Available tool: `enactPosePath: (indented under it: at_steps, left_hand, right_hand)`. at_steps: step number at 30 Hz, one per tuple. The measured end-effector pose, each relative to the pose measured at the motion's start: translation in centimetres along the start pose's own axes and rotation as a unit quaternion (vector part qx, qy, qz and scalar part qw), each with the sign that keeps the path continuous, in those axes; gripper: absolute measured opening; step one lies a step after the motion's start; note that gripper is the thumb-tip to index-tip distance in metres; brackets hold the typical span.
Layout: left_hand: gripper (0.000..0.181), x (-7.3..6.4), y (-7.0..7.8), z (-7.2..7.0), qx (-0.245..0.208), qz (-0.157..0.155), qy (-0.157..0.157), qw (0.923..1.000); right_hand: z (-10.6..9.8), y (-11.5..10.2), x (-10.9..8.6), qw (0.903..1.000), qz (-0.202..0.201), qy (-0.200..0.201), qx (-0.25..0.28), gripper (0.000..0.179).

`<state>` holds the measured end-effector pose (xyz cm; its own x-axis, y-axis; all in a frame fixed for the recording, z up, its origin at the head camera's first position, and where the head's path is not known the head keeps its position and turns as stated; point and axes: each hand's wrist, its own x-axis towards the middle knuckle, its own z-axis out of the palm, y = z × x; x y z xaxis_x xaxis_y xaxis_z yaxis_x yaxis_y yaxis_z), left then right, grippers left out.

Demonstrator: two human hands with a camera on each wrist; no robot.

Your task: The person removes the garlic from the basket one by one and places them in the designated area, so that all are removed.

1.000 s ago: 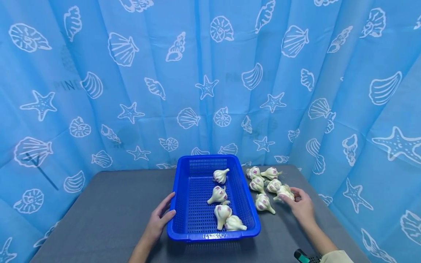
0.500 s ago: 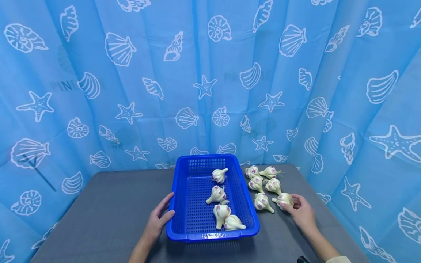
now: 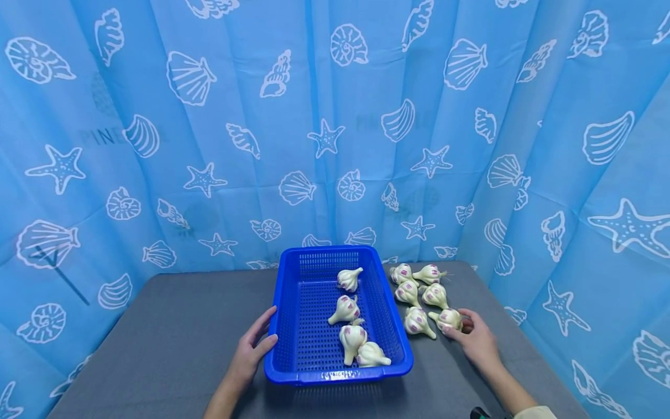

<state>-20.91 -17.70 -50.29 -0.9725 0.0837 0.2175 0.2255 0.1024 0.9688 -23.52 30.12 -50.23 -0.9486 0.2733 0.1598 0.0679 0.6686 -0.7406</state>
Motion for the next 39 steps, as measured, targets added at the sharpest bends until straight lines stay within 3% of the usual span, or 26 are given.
enactPosePath:
  at_steps: [26, 39]
  left_hand:
    - [0.053, -0.1, 0.0, 0.1, 0.004, -0.004, 0.007, 1.0000]
    - [0.053, 0.0, 0.0, 0.1, 0.002, -0.001, 0.007, 1.0000]
  right_hand:
    - [0.1, 0.0, -0.1, 0.9992, -0.020, -0.033, 0.007, 0.075]
    - [-1.3, -1.4, -0.2, 0.9990, -0.037, -0.013, 0.022, 0.069]
